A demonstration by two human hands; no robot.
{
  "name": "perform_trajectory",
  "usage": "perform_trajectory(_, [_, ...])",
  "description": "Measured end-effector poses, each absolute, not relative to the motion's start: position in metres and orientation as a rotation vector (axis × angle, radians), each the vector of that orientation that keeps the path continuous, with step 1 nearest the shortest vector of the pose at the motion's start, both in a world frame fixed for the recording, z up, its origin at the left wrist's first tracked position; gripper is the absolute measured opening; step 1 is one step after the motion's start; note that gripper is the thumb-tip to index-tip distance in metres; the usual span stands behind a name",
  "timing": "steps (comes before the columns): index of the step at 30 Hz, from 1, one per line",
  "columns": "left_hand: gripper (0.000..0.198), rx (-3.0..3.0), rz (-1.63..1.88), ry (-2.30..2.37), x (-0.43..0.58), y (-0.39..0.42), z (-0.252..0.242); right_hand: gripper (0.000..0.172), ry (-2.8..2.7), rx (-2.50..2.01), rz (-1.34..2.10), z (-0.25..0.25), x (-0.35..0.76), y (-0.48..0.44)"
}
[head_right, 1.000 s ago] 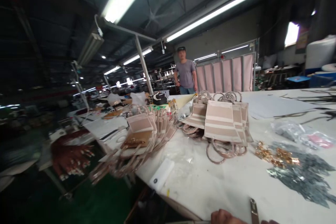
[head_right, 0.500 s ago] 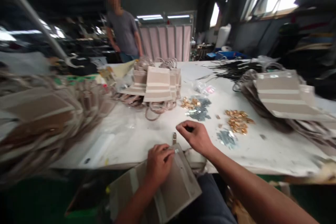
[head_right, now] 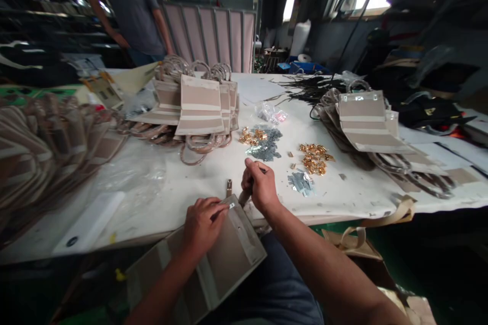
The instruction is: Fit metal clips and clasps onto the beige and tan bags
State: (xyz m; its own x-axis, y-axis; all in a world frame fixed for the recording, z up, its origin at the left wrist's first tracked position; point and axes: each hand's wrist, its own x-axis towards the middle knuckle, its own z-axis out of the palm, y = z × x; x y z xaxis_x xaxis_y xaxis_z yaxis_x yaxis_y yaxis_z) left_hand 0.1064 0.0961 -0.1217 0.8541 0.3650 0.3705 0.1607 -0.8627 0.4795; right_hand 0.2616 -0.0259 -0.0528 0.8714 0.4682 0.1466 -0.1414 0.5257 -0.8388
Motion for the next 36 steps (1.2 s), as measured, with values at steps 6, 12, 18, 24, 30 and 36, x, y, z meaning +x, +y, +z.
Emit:
perform_trajectory(6, [0.016, 2.578, 0.629, 0.384, 0.105, 0.098, -0.126, 0.053, -0.334, -0.897, 0.447, -0.062, 0.257, -0.002])
perform_trajectory(12, [0.015, 2.557, 0.595, 0.401, 0.106, 0.100, -0.129, 0.053, -0.505, -1.057, 0.437, -0.074, 0.250, 0.001])
perform_trajectory(18, [0.024, 2.552, 0.427, 0.553, 0.109, 0.104, -0.119, 0.052, -0.915, -1.319, 0.451, -0.058, 0.222, -0.001])
perform_trajectory(24, [0.029, 2.568, 0.172, 0.646, 0.106, 0.109, -0.099, 0.055, -0.882, -1.298, 0.462, -0.061, 0.225, -0.005])
perform_trajectory(30, [0.032, 2.548, -0.056, 0.776, 0.122, 0.119, -0.088, 0.059, -0.871, -1.253, 0.437, -0.054, 0.221, -0.009])
perform_trajectory(36, [0.032, 2.489, -0.108, 0.791, 0.130, 0.129, -0.089, 0.060, -1.082, -1.253, 0.481, -0.037, 0.203, 0.005])
